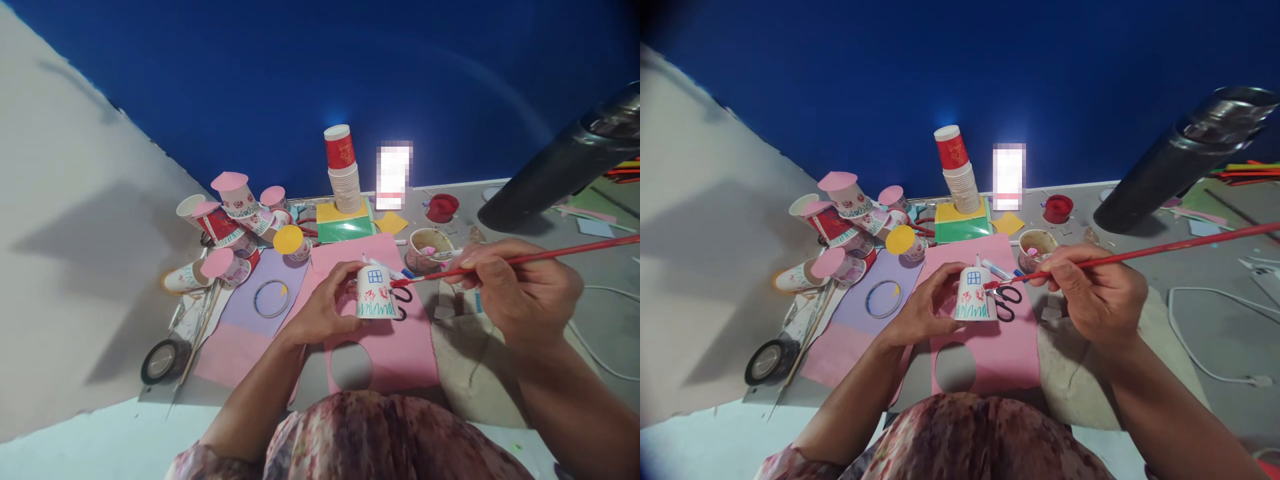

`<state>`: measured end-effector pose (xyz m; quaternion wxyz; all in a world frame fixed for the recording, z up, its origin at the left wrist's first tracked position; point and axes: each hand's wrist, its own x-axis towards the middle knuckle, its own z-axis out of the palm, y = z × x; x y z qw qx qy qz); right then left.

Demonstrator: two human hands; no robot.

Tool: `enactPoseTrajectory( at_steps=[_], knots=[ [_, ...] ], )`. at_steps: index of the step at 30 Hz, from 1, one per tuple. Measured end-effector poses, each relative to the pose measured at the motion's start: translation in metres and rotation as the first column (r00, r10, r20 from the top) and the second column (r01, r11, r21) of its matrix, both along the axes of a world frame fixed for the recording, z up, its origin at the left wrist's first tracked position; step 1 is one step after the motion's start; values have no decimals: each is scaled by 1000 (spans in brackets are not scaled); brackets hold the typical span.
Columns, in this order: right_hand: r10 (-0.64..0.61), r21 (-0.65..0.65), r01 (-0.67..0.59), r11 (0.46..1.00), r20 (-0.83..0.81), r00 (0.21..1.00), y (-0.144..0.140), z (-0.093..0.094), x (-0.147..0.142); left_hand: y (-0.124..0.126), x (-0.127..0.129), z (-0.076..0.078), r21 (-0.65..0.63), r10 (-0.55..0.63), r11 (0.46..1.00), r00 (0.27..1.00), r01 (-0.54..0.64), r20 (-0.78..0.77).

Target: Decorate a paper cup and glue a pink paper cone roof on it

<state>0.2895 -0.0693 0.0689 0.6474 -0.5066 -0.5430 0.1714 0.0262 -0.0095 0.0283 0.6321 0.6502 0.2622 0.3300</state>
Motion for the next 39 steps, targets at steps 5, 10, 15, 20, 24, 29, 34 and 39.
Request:
enactPoseTrajectory(
  at_steps=[5, 10, 15, 20, 24, 29, 34, 39],
  knots=[
    [-15, 8, 15, 1000, -23, 1000, 2, -1, 1, 0, 1, -2, -51, -17, 998, 997, 21, 78],
    [34, 26, -35, 999, 34, 999, 1, -1, -1, 0, 0, -2, -45, -7, 999, 999, 9, 52],
    [85, 90, -99, 991, 152, 985, 1, -5, -3, -1, 1, 0, -40, -7, 999, 999, 8, 33],
    [85, 95, -103, 990, 169, 982, 3, -8, -2, -2, 2, 0, -19, -3, 1000, 1000, 4, 16],
    [134, 79, -152, 985, 198, 971, 2, -6, -2, -1, 3, 0, -2, -9, 1000, 999, 10, 30],
    [170, 64, -186, 980, 196, 966, 2, -6, -1, 0, 2, 0, 15, -20, 1000, 999, 20, 28],
    [160, 96, -180, 979, 182, 970, 2, -6, -1, 0, 1, -2, 22, -28, 999, 999, 28, 14],
    [203, 57, -220, 974, 216, 955, 1, -6, 2, 0, 1, -1, 23, -27, 999, 1000, 27, 0]
  ],
)
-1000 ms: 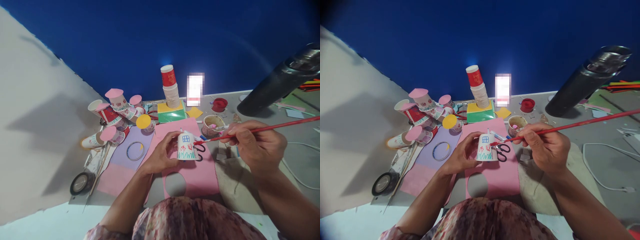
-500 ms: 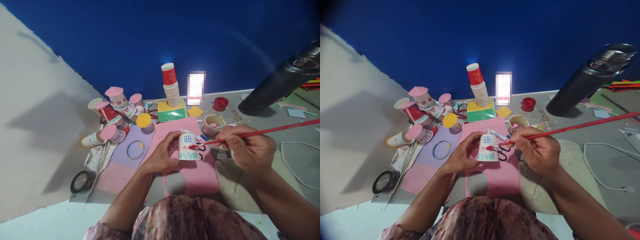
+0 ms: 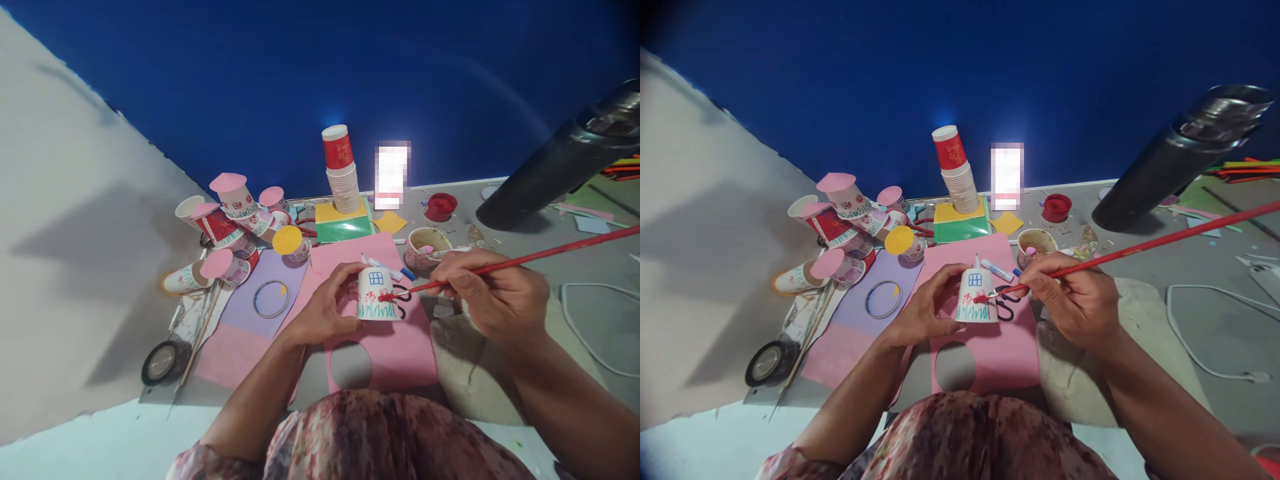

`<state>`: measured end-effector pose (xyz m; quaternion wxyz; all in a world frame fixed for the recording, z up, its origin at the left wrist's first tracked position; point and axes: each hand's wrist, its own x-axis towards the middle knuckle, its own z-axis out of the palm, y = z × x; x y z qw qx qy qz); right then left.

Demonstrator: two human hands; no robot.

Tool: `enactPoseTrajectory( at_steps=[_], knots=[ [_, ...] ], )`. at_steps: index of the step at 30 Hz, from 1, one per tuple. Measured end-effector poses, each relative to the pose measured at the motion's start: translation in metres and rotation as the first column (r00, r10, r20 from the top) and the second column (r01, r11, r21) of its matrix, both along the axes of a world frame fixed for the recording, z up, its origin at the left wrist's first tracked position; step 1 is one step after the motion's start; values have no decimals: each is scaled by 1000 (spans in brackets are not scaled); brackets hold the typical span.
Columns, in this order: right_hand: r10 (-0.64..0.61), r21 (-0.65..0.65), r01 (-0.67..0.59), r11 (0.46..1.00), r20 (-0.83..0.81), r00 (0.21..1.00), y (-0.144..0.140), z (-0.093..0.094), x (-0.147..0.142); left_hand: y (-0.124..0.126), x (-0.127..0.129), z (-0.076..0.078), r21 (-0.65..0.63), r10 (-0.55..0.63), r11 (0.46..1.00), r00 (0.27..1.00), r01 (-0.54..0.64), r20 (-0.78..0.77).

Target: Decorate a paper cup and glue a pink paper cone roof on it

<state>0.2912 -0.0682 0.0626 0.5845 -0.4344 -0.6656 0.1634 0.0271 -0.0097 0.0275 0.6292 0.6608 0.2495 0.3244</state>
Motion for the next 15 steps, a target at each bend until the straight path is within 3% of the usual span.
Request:
enactPoseTrajectory(
  at_steps=[7, 15],
  knots=[
    [-86, -17, 85, 996, -57, 995, 0, 5, -3, -1, 2, 1, -19, 20, 1000, 1000, -19, 10],
    [-20, -24, 20, 1000, -21, 1000, 1, 2, 1, -1, 1, -1, -32, 14, 999, 1000, -14, 6]
  ],
)
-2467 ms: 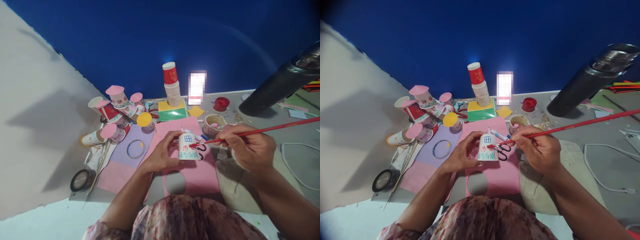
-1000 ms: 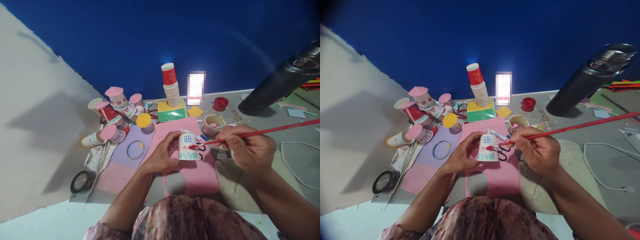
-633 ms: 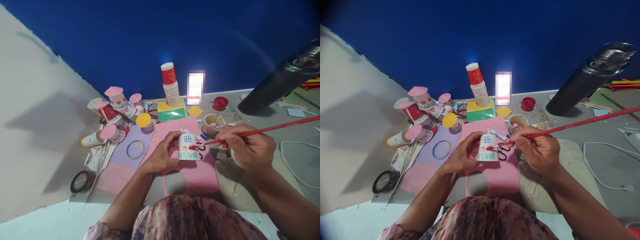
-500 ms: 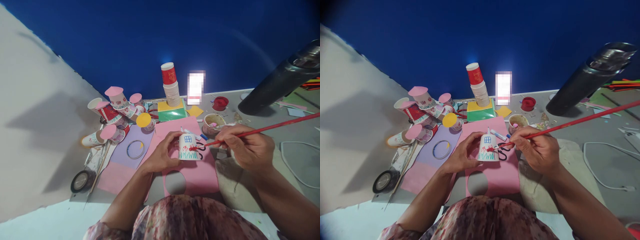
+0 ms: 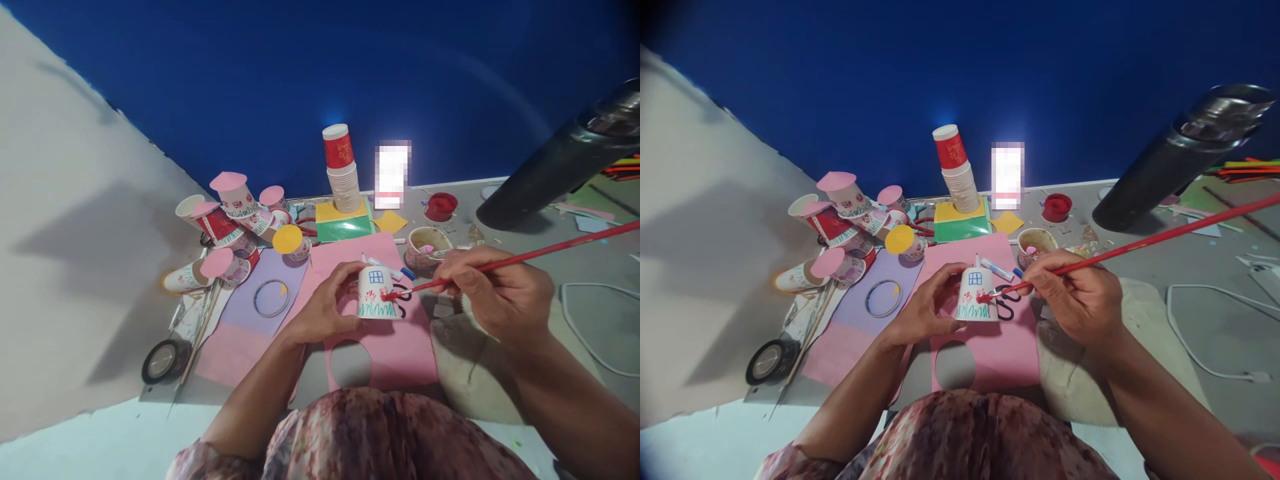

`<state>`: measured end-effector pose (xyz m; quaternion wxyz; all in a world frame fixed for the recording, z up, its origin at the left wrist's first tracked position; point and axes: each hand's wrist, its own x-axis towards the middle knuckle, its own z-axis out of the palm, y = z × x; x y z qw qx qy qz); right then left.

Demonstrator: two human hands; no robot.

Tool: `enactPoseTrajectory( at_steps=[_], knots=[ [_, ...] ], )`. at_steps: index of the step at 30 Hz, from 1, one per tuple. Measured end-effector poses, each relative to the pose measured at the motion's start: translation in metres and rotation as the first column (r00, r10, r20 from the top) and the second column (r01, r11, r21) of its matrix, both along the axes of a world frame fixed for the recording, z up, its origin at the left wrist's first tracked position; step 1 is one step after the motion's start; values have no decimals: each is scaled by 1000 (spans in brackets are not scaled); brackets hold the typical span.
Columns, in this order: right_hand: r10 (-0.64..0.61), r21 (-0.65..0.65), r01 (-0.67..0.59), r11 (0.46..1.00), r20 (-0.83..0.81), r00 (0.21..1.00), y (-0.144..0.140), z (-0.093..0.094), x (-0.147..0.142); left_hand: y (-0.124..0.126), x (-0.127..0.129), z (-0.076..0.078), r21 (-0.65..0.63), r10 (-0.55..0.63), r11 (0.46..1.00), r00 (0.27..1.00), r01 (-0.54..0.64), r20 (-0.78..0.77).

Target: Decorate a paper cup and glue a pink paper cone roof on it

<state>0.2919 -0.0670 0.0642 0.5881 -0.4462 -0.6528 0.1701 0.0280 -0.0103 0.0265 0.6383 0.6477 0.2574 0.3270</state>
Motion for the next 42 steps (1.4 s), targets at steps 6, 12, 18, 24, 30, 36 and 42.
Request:
enactPoseTrajectory(
  at_steps=[6, 12, 18, 24, 30, 36, 42],
  knots=[
    [-90, 12, 91, 996, -52, 995, -2, 8, -4, 0, 0, 0, -23, 3, 1000, 1000, -3, -1],
    [-25, 13, 26, 1000, -17, 1000, -1, 4, -3, 1, 0, -1, -4, -11, 1000, 1000, 11, 5],
    [-92, -41, 88, 995, -93, 991, -1, 3, -2, -1, 0, 1, -14, -6, 1000, 999, 7, 36],
    [-181, -44, 176, 983, -272, 945, 3, 2, -2, 0, 0, 0, -5, 9, 1000, 999, -9, 37],
    [-190, -71, 176, 982, -318, 929, 11, 0, 3, 1, 3, -4, -14, 36, 999, 997, -35, 70],
    [-214, -68, 203, 977, -291, 933, 18, 0, 5, 6, 5, -9, 12, 167, 986, 985, -167, 33],
    [-294, 18, 300, 954, -162, 942, 16, 0, 1, 7, 9, -12, 107, 250, 964, 968, -245, -33]
  ],
)
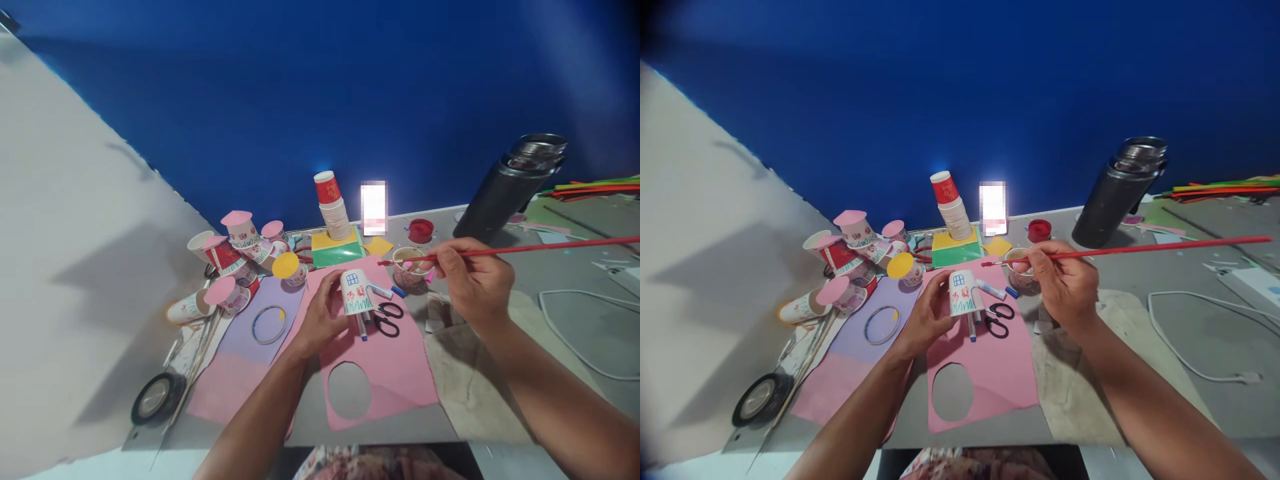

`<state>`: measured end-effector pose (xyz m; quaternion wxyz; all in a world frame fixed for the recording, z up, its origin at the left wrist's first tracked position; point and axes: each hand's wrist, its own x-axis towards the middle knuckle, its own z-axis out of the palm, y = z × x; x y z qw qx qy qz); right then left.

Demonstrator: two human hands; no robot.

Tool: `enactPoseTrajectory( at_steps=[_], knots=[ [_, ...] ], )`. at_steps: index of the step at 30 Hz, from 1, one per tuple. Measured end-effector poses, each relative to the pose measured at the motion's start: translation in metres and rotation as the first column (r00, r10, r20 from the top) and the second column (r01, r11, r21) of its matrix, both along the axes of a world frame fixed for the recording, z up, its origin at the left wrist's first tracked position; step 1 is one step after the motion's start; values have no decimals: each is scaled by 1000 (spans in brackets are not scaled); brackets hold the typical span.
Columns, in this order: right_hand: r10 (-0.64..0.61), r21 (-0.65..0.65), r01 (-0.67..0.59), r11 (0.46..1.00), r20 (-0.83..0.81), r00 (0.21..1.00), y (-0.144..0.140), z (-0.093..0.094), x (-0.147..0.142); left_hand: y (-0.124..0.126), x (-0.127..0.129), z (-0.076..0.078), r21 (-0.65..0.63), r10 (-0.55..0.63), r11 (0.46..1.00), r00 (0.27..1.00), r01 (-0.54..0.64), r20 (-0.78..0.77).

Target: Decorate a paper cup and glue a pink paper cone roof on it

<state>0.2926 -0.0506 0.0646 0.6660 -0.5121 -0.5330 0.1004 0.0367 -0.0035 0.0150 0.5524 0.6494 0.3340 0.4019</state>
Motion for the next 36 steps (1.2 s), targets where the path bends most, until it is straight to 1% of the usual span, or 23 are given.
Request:
enactPoseTrajectory(
  at_steps=[4, 7, 9, 11, 14, 18, 20, 23, 27, 29, 32, 36],
  knots=[
    [-90, 62, 83, 995, 118, 989, 1, -1, 0, -2, 2, -1, 103, 101, 991, 988, -89, -118],
    [-191, 94, 177, 980, 170, 967, 2, -1, 5, -2, 2, -2, 131, 204, 974, 964, -183, -172],
    [-236, 95, 223, 970, 145, 961, 4, -3, 10, 0, 2, -3, 117, 269, 960, 950, -253, -160],
    [-284, 103, 274, 956, 94, 954, 9, -4, 18, 2, 1, -4, 89, 307, 950, 945, -298, -112],
    [-368, 119, 361, 925, 44, 929, 19, -8, 36, 4, 1, -7, 39, 316, 948, 948, -315, -30],
    [-442, 65, 439, 896, 40, 896, 35, -12, 65, 4, 4, -8, -16, 323, 946, 946, -323, -3],
    [-430, -6, 432, 902, 81, 899, 43, -17, 78, 4, 5, -9, -36, 320, 947, 947, -320, 0],
    [-388, -137, 406, 903, 144, 910, 56, -29, 92, 6, 4, -10, -53, 318, 947, 948, -316, 21],
    [-321, -275, 360, 891, 178, 930, 67, -49, 101, 9, 0, -12, -49, 351, 936, 936, -350, 26],
    [-300, -333, 344, 878, 179, 937, 71, -56, 105, 10, -1, -12, -37, 369, 929, 929, -368, 29],
    [-287, -406, 340, 848, 187, 940, 79, -57, 113, 8, 1, -10, -37, 371, 929, 928, -369, 34],
    [-280, -469, 370, 802, 252, 927, 99, -51, 123, 5, 3, -9, -21, 344, 939, 938, -344, 37]
  ],
)
